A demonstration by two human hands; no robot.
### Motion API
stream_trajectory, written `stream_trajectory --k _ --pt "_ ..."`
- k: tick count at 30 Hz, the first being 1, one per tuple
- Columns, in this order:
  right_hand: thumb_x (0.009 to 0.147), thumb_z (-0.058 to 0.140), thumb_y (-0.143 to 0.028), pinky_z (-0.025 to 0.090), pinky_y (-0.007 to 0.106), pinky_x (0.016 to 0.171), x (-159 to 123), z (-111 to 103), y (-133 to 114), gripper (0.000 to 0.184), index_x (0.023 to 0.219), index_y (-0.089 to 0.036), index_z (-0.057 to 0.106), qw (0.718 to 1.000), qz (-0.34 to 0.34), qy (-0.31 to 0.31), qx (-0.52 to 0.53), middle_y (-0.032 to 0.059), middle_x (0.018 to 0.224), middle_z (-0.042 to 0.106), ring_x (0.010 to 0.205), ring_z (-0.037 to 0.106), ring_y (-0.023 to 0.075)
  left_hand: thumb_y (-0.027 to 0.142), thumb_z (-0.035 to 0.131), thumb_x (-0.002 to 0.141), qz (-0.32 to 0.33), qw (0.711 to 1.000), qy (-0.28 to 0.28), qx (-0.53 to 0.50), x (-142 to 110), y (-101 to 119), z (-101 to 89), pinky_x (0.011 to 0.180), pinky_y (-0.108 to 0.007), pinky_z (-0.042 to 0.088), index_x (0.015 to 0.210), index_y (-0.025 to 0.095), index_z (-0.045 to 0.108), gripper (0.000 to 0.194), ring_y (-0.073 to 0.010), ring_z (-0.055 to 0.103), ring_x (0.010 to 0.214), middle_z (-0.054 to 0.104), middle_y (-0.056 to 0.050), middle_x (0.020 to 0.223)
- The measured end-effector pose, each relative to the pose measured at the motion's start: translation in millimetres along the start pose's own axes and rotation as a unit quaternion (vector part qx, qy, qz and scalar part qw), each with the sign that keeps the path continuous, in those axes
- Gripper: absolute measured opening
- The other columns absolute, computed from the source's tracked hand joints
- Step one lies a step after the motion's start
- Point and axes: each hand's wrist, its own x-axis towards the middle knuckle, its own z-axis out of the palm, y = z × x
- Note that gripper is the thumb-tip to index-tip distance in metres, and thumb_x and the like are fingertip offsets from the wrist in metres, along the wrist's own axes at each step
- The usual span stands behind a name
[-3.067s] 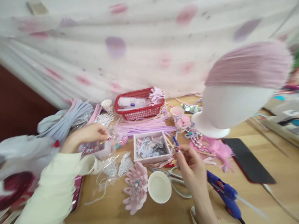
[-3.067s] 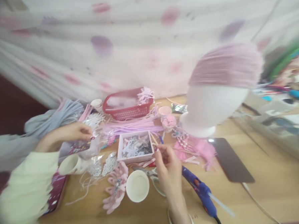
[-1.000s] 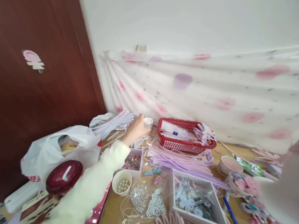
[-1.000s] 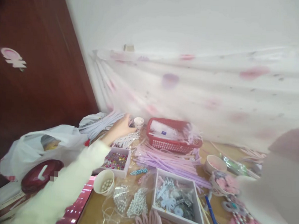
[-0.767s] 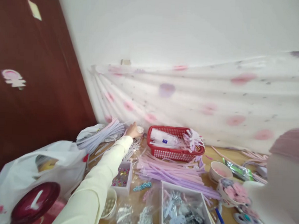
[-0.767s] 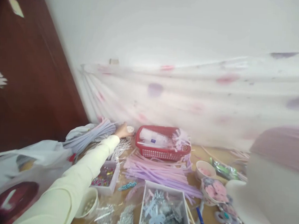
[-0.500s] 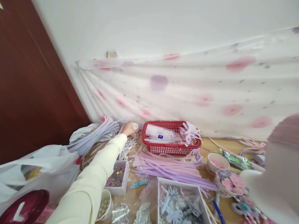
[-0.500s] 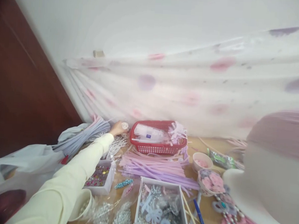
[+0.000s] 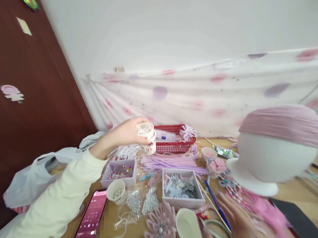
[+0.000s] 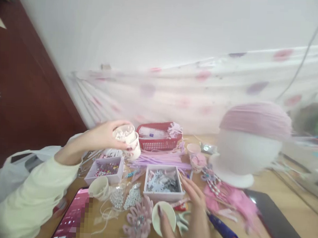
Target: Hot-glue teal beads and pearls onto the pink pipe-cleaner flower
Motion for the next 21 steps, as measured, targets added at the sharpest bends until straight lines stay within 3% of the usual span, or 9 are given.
stream_trajectory --k 2,4,7,12,16,21 --pt "0.092 0.073 -0.037 0.055 0.058 0.109 15 3 -18 0.076 0.159 -0.031 0.038 0.997 0.012 -0.057 0.043 0.0151 0.156 0.051 0.139 0.057 0.0389 0.034 0.087 0.065 0.04 0.997 -0.059 -0.026 -36 28 15.5 0.097 -0.037 0.055 0.126 0.023 0.067 0.065 -0.0269 0.072 0.113 0.077 -0.002 0.123" --pt "0.091 0.075 -0.04 0.056 0.056 0.109 28 15 -37 0.086 0.162 -0.034 0.027 0.99 0.012 -0.097 0.099 0.014 0.16 0.046 0.139 0.058 0.0357 0.031 0.083 0.066 0.077 0.99 -0.098 -0.062 -65 52 32.6 0.094 -0.036 0.055 0.124 0.023 0.066 0.062 -0.0261 0.071 0.114 0.076 -0.002 0.126" --pt "0.088 0.077 -0.029 0.055 0.049 0.11 36 31 -53 0.086 0.159 -0.032 0.028 0.976 0.029 -0.121 0.18 0.0125 0.154 0.053 0.138 0.059 0.0311 0.029 0.082 0.066 0.085 0.98 -0.14 -0.109 -87 75 54.3 0.089 -0.037 0.054 0.123 0.026 0.066 0.059 -0.0253 0.071 0.111 0.077 0.001 0.121" --pt "0.085 0.079 -0.025 0.061 0.039 0.097 22 32 -50 0.06 0.139 -0.026 0.054 0.958 0.101 -0.086 0.254 0.0086 0.129 0.07 0.116 0.071 0.0263 0.032 0.086 0.063 0.096 0.977 -0.124 -0.144 -81 80 65.5 0.085 -0.039 0.057 0.115 0.03 0.069 0.054 -0.027 0.073 0.103 0.078 0.003 0.111" --pt "0.082 0.086 -0.031 0.06 0.044 0.098 15 30 -39 0.063 0.138 -0.025 0.057 0.964 0.103 -0.062 0.237 0.011 0.13 0.069 0.116 0.071 0.0294 0.038 0.086 0.06 0.072 0.966 -0.105 -0.227 -67 74 59.7 0.074 -0.035 0.062 0.11 0.03 0.072 0.053 -0.0268 0.076 0.094 0.079 0.002 0.102" --pt "0.081 0.088 -0.035 0.059 0.046 0.098 15 31 -26 0.065 0.138 -0.028 0.057 0.978 0.076 -0.035 0.191 0.0109 0.132 0.069 0.119 0.07 0.031 0.034 0.089 0.06 0.042 0.948 -0.106 -0.296 -62 64 55.6 0.07 -0.03 0.065 0.105 0.031 0.073 0.048 -0.0244 0.077 0.09 0.079 0.003 0.099"
